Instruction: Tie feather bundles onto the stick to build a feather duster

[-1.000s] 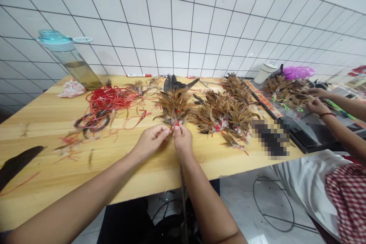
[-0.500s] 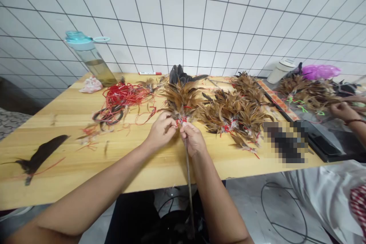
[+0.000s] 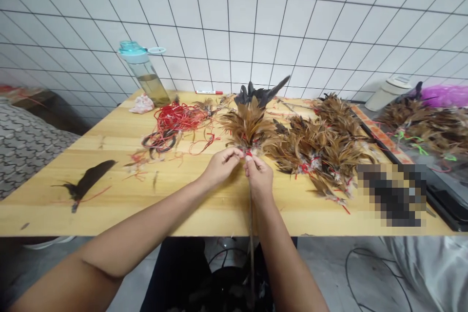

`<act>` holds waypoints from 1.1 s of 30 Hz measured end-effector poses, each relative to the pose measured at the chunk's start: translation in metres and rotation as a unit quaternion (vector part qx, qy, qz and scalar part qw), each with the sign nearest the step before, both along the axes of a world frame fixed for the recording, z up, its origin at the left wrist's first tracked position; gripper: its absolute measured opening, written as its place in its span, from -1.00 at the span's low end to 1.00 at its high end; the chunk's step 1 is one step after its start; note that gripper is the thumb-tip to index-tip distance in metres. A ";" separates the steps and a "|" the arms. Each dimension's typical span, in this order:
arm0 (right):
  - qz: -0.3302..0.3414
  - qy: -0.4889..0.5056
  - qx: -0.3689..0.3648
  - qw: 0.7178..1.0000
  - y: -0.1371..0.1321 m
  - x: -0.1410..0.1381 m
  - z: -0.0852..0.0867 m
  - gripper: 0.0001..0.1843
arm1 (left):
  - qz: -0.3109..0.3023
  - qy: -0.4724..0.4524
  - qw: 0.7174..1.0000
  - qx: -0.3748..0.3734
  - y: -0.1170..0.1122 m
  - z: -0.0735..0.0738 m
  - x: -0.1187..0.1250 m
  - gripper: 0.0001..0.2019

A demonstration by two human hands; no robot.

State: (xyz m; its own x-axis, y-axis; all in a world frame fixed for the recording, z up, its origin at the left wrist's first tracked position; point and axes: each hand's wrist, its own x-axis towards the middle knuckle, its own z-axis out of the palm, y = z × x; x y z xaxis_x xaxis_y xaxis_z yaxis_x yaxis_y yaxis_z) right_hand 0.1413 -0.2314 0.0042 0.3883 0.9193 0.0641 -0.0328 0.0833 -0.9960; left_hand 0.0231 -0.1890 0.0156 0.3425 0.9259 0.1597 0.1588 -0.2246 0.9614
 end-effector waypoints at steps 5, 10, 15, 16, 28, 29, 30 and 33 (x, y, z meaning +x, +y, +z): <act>-0.058 -0.254 0.075 0.963 -0.005 -0.003 0.001 -0.76 | -0.001 -0.024 0.999 -0.041 0.001 -0.004 0.003 -0.64; -0.087 -0.412 0.067 0.905 -0.007 -0.012 0.000 -0.67 | 0.037 -0.001 0.999 -0.039 0.003 -0.001 0.003 -0.55; -0.059 -0.386 0.053 0.919 -0.007 -0.019 -0.005 -0.74 | 0.072 0.037 0.994 -0.071 0.005 0.000 0.003 -0.52; -0.041 -0.349 0.051 0.935 -0.006 -0.020 -0.005 -0.75 | 0.072 0.029 0.994 -0.080 0.005 0.000 0.003 -0.53; 0.185 0.161 -0.083 0.966 -0.009 0.001 0.013 -0.59 | -0.045 -0.178 0.967 -0.177 0.013 -0.002 -0.011 -0.56; 0.188 0.170 -0.088 0.963 -0.010 0.003 0.014 -0.58 | -0.065 -0.187 0.965 -0.174 0.013 -0.004 -0.011 -0.56; 0.193 0.177 -0.093 0.961 -0.010 0.004 0.014 -0.56 | -0.084 -0.196 0.962 -0.173 0.011 -0.007 -0.010 -0.57; 0.214 0.193 -0.108 0.951 -0.011 0.005 0.012 -0.53 | -0.126 -0.215 0.948 -0.200 0.007 -0.011 -0.006 -0.57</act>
